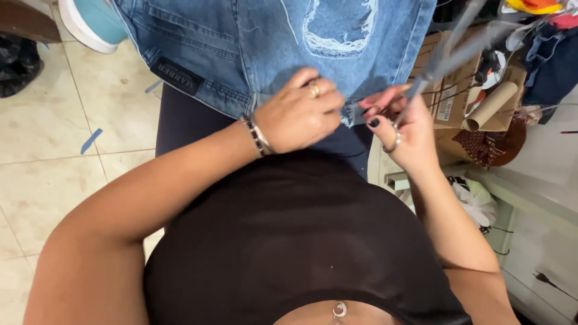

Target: Trimming loose threads and distressing denim jeans using scissors

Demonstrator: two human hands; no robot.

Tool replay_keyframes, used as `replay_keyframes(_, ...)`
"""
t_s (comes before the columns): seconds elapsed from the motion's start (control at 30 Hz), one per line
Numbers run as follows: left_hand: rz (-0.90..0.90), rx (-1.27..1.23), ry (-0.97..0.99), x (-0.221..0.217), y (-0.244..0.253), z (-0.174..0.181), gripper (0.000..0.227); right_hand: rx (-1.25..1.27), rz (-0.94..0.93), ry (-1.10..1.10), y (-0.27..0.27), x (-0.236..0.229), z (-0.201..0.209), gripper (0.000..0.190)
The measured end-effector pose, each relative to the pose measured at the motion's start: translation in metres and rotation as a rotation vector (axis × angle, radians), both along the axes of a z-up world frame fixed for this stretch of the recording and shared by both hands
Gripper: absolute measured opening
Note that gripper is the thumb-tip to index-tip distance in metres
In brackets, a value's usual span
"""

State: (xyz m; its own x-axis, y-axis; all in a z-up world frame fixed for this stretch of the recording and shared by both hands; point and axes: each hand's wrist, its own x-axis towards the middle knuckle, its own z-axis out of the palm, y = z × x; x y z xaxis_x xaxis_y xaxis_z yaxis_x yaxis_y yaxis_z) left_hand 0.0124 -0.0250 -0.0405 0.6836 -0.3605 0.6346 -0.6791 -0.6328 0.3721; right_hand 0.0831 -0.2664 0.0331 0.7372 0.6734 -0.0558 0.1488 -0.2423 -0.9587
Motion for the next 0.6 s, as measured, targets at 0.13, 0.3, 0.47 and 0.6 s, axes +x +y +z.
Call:
replay_keyframes(0.13, -0.132, -0.068, 0.204, -0.018, 0.027, 0.028, 0.038, -0.061, -0.103, 0.087, 0.007, -0.006, -0.004, 0.031)
replay_keyframes(0.3, -0.015, 0.107, 0.082, -0.009, 0.015, 0.017, 0.030, -0.264, -0.047, -0.207, 0.032, -0.017, 0.016, 0.012)
replay_keyframes(0.47, -0.110, -0.004, 0.122, -0.027, 0.034, 0.024, 0.039, -0.385, 0.039, -0.200, 0.037, -0.022, 0.018, 0.012)
replay_keyframes(0.6, 0.084, 0.125, 0.043, -0.030, 0.030, 0.012, 0.033, -0.381, -0.026, -0.285, 0.037, -0.019, 0.009, 0.010)
